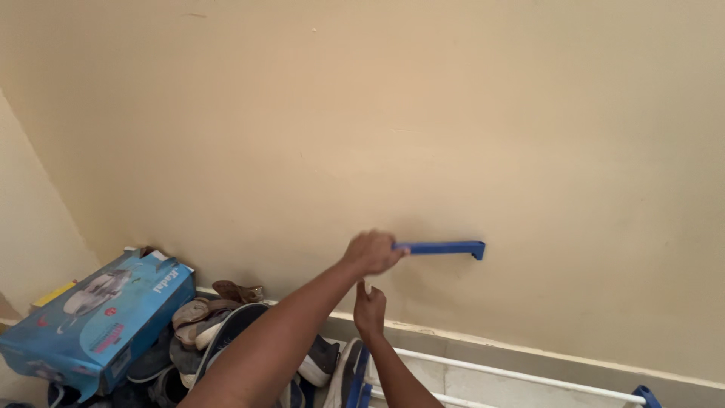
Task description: The person assembles a white and blue plastic drying rack by inserting white rods into blue side frames. The person repeatedly inserts and removes rods to fit them into place, working on the floor next to a pile of shoes and a cardboard box.
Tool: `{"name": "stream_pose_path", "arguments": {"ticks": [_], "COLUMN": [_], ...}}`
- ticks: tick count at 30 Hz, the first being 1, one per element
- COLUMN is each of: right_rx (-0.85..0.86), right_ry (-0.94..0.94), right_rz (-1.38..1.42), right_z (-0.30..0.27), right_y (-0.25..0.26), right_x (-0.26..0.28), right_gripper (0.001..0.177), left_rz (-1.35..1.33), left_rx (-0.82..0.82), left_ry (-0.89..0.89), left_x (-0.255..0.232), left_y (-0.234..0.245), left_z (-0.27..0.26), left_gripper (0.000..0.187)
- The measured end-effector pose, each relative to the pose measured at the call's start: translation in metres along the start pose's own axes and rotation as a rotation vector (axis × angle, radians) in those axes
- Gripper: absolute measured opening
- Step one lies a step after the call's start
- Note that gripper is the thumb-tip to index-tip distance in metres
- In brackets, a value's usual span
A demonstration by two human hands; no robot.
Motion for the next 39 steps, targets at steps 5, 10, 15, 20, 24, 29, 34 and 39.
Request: {"name": "stream_pose_path", "arguments": {"ticks": [5,10,15,20,24,29,34,39], "right_rx": [0.045,0.148,0.354,0.193,0.309,0.718,0.565,0.175], "right_ry": [-0.01,-0.025,0.058,-0.421,-0.392,-0.161,-0.145,-0.116], "right_rz": [0.037,0.028,0.094,0.866,0.818,-0.309,-0.387,-0.432], "right_z": [-0.001,0.004,-0.001,0.015,0.019,0.015,-0.005,-0.013], "right_y": [0.0,0.008,0.058,0.218,0.334,0.387,0.424,0.493], "right_x": [-0.006,-0.008,-0.017,0.013,0.089,0.149,0.138,0.1], "right_gripper": [0.069,0.064,0.046,0.062,0.08,0.057,0.037,0.033], "left_rz": [0.261,0.152,0.156,0.203,0.261,0.338,0.268,0.014], "left_rx": [-0.103,-0.075,-0.252,-0.286,-0.26,-0.256,-0.393,-0.357], "left_ry": [-0.266,-0.296,-0.411,-0.455,-0.523,-0.599,-0.658,-0.539], "left_x": [-0.036,-0.031,-0.008,-0.007,-0.034,-0.088,-0.144,-0.183], "left_y": [0.076,0.092,0.066,0.062,0.05,0.024,-0.012,-0.043], "left_z": [-0.001,-0.035,-0.066,-0.076,-0.077,-0.081,-0.088,-0.101], "left_gripper": [0.052,0.052,0.045,0.039,0.038,0.042,0.043,0.083]}}
Point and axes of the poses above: each hand's wrist, its own z-axis towards the middle knuckle, its own y-axis out of the back of the hand, x = y × z, the point moved 1 cm from there along z, towards the middle knuckle, and after that the axes turned 11 degrees about y, right-handed, at the moved point
